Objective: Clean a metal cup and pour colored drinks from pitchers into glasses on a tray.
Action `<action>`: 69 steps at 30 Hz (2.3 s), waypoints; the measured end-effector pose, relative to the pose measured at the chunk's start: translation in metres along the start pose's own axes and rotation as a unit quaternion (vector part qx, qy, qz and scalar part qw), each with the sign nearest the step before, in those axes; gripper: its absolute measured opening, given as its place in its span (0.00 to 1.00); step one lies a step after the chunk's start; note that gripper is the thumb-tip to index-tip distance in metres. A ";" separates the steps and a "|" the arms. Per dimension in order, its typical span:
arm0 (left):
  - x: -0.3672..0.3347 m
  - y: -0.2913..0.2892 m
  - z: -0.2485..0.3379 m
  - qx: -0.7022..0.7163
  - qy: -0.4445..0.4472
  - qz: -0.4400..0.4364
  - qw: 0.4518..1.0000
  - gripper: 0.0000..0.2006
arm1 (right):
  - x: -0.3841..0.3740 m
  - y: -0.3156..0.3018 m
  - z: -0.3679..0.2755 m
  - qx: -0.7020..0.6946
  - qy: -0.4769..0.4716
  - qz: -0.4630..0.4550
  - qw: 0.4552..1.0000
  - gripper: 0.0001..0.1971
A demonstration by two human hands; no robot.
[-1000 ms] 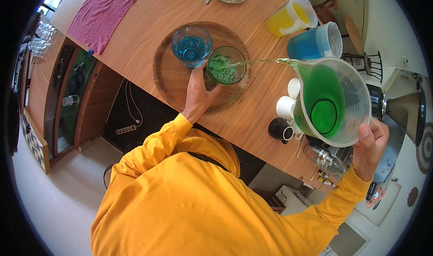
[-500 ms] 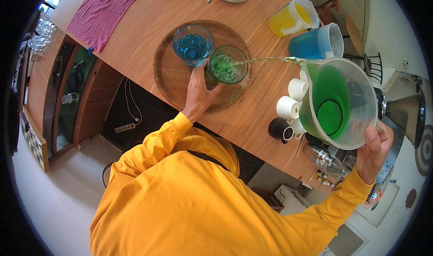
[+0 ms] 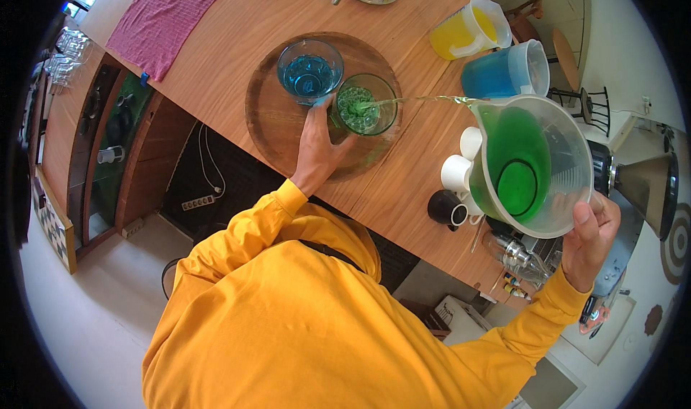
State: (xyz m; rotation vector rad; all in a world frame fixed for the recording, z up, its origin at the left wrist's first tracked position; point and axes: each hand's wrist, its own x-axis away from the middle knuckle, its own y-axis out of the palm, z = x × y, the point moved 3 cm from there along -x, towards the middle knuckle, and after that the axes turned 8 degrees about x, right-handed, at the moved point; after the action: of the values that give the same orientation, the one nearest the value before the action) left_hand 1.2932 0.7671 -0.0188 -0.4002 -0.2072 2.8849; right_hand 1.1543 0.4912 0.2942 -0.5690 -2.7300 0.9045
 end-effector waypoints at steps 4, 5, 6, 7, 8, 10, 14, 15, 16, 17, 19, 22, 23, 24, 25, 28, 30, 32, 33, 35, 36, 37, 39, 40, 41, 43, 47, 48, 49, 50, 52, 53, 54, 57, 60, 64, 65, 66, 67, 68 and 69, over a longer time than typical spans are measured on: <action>0.000 -0.001 0.001 -0.005 0.010 0.007 1.000 0.36 | -0.001 0.003 0.008 -0.004 0.031 -0.033 0.999 0.18; 0.000 -0.001 0.001 -0.007 0.013 0.008 1.000 0.36 | -0.001 0.006 0.008 -0.004 0.031 -0.033 0.999 0.18; -0.001 -0.001 0.001 -0.007 0.013 0.007 1.000 0.36 | -0.002 0.012 0.007 -0.001 0.035 -0.039 0.999 0.18; 0.000 0.000 0.001 -0.004 0.010 0.006 1.000 0.36 | -0.003 0.018 0.005 0.002 0.040 -0.046 0.998 0.18; 0.000 0.000 0.001 -0.001 0.007 0.005 1.000 0.35 | -0.004 0.022 0.005 0.002 0.039 -0.047 0.998 0.18; 0.000 0.000 0.000 -0.006 -0.008 -0.003 1.000 0.37 | -0.004 0.030 0.003 0.021 0.030 -0.050 0.998 0.19; 0.001 -0.001 0.000 -0.010 -0.004 0.005 1.000 0.36 | -0.008 0.045 0.011 -0.003 0.022 -0.036 0.999 0.19; 0.001 -0.002 -0.001 -0.013 -0.005 0.008 1.000 0.36 | -0.010 0.049 0.014 -0.013 0.027 -0.043 0.999 0.19; 0.001 -0.001 -0.001 -0.011 -0.003 0.005 1.000 0.36 | -0.009 0.051 0.014 -0.019 0.033 -0.046 0.998 0.19; 0.001 -0.001 -0.001 -0.010 -0.002 0.003 1.000 0.36 | -0.009 0.053 0.015 -0.018 0.034 -0.045 0.998 0.19; 0.000 0.000 -0.001 -0.006 -0.001 0.003 1.000 0.36 | -0.008 0.056 0.019 -0.020 0.048 -0.049 0.997 0.20; 0.000 0.001 -0.001 -0.004 0.000 0.004 1.000 0.36 | -0.008 0.061 0.021 -0.025 0.055 -0.045 0.997 0.20; 0.000 0.001 -0.001 -0.005 -0.001 0.005 1.000 0.36 | -0.009 0.062 0.023 -0.025 0.055 -0.045 0.997 0.20; 0.000 0.001 -0.001 -0.005 -0.001 0.005 1.000 0.36 | -0.009 0.063 0.024 -0.026 0.055 -0.048 0.997 0.20; 0.000 0.001 -0.002 -0.007 -0.006 0.003 1.000 0.36 | -0.009 0.063 0.025 -0.027 0.056 -0.052 0.997 0.20; 0.001 0.001 -0.002 -0.006 -0.014 0.002 1.000 0.36 | -0.010 0.067 0.023 -0.019 0.058 -0.050 0.997 0.20; 0.001 0.000 -0.002 -0.004 -0.016 0.002 1.000 0.36 | -0.010 0.066 0.023 -0.018 0.061 -0.050 0.997 0.20; 0.000 0.000 -0.002 -0.007 0.000 0.006 1.000 0.36 | -0.010 0.061 0.022 -0.016 0.064 -0.049 0.997 0.20; 0.000 0.000 -0.002 -0.007 -0.001 0.006 1.000 0.36 | -0.010 0.057 0.022 -0.012 0.059 -0.051 0.997 0.20; 0.000 0.000 -0.003 -0.007 -0.005 0.007 1.000 0.36 | -0.010 0.054 0.021 -0.009 0.053 -0.053 0.997 0.21; 0.001 -0.001 -0.003 -0.009 -0.006 0.008 1.000 0.36 | -0.011 0.053 0.019 -0.007 0.052 -0.050 0.997 0.21; 0.001 0.000 -0.003 -0.003 -0.009 0.005 1.000 0.35 | -0.009 0.050 0.015 -0.003 0.052 -0.043 0.998 0.21; 0.000 0.001 -0.002 0.005 -0.012 0.001 1.000 0.35 | -0.005 0.039 0.012 0.020 0.043 -0.045 0.998 0.20; 0.000 0.000 0.000 0.001 -0.013 0.001 1.000 0.35 | -0.005 0.035 0.013 0.037 0.031 -0.053 0.997 0.20; 0.000 0.000 0.000 -0.002 -0.014 0.001 1.000 0.35 | -0.004 0.033 0.012 0.037 0.031 -0.054 0.997 0.20; 0.000 0.000 -0.001 -0.004 -0.011 0.002 1.000 0.35 | -0.004 0.028 0.008 0.039 0.034 -0.052 0.997 0.21; 0.001 0.000 -0.003 -0.009 -0.007 0.005 1.000 0.35 | -0.003 0.016 0.004 0.044 0.034 -0.070 0.996 0.21; 0.002 0.000 -0.003 -0.009 -0.007 0.005 1.000 0.35 | -0.003 0.014 0.003 0.054 0.028 -0.067 0.996 0.21; 0.002 0.000 -0.003 -0.006 -0.007 0.003 1.000 0.35 | -0.003 0.013 0.001 0.064 0.022 -0.063 0.996 0.21; 0.001 0.000 -0.002 -0.004 -0.006 0.001 1.000 0.35 | -0.002 0.011 0.000 0.064 0.022 -0.063 0.996 0.21; 0.001 0.000 -0.001 -0.003 -0.009 0.001 1.000 0.35 | -0.001 0.007 -0.001 0.066 0.024 -0.063 0.996 0.21; 0.000 0.000 -0.001 -0.003 -0.012 0.001 1.000 0.35 | -0.001 0.005 -0.001 0.067 0.025 -0.063 0.995 0.21; 0.000 0.000 -0.001 -0.003 -0.013 0.001 1.000 0.35 | 0.000 0.002 -0.001 0.066 0.027 -0.066 0.995 0.21; 0.001 0.000 -0.003 -0.002 -0.011 0.002 1.000 0.35 | 0.001 -0.005 0.001 0.069 0.027 -0.058 0.996 0.22; 0.002 0.000 -0.006 -0.013 -0.016 0.000 1.000 0.37 | 0.001 -0.011 0.006 0.066 0.028 -0.047 0.996 0.23; 0.001 0.001 -0.005 -0.008 -0.020 -0.004 1.000 0.37 | 0.001 -0.009 0.004 0.056 0.025 -0.043 0.997 0.23; 0.001 0.000 -0.004 -0.010 -0.017 -0.003 1.000 0.37 | 0.001 -0.009 0.004 0.056 0.025 -0.043 0.997 0.23; 0.002 0.000 -0.004 -0.010 -0.017 -0.003 1.000 0.37 | 0.001 -0.010 0.005 0.059 0.025 -0.043 0.997 0.23; 0.002 0.000 -0.004 -0.010 -0.022 -0.004 1.000 0.37 | 0.001 -0.011 0.005 0.062 0.024 -0.042 0.997 0.23; 0.002 0.000 -0.004 -0.010 -0.027 -0.006 1.000 0.37 | 0.001 -0.011 0.005 0.062 0.024 -0.042 0.997 0.23; 0.001 0.000 -0.004 -0.010 -0.027 -0.006 1.000 0.37 | 0.001 -0.009 0.003 0.056 0.026 -0.043 0.997 0.23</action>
State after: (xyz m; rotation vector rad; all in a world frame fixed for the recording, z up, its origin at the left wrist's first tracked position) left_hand 1.2930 0.7680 -0.0230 -0.3226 -0.2464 2.8864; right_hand 1.1492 0.4834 0.2972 -0.4430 -2.6162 0.9982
